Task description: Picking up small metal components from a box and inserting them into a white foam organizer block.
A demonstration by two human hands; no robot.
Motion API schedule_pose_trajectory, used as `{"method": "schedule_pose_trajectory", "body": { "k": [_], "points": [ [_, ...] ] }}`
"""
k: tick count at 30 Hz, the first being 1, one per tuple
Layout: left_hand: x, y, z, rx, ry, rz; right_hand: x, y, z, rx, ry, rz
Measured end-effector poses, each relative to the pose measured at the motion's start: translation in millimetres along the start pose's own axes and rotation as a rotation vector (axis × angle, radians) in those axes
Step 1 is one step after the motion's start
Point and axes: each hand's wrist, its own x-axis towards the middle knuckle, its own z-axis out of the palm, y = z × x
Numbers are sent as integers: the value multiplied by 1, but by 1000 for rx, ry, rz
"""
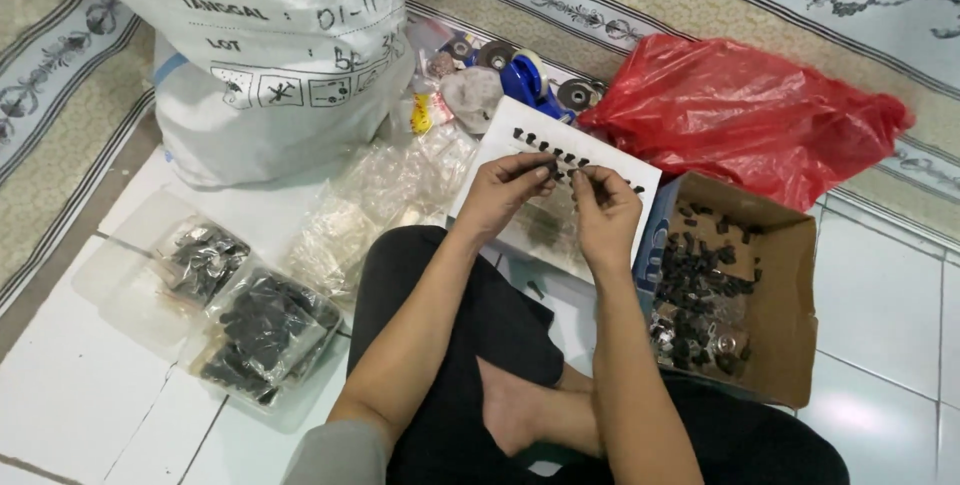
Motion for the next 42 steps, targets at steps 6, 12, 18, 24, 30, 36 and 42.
{"method": "schedule_pose_trajectory", "body": {
  "k": [6, 12, 18, 24, 30, 36, 42],
  "points": [
    [2, 7, 4, 78, -6, 42, 7, 4, 11, -97, -15, -90],
    [0, 12, 5, 128, -39, 70, 5, -8, 15, -150, 8, -136],
    [2, 4, -3, 126, -37, 74, 1, -1, 18, -148, -19, -114],
    [-1, 6, 0, 170, -19, 67, 4, -23, 18, -310, -60, -211],
    [9, 15, 2, 184, 84, 126, 25, -29, 24, -303, -224, -174],
    [12, 36, -6, 299, 201, 182, 59, -11, 41, -421, -319, -234],
    [20, 23, -45, 741, 417, -49, 82, 37, 48, -809, -400, -372]
  ]
}}
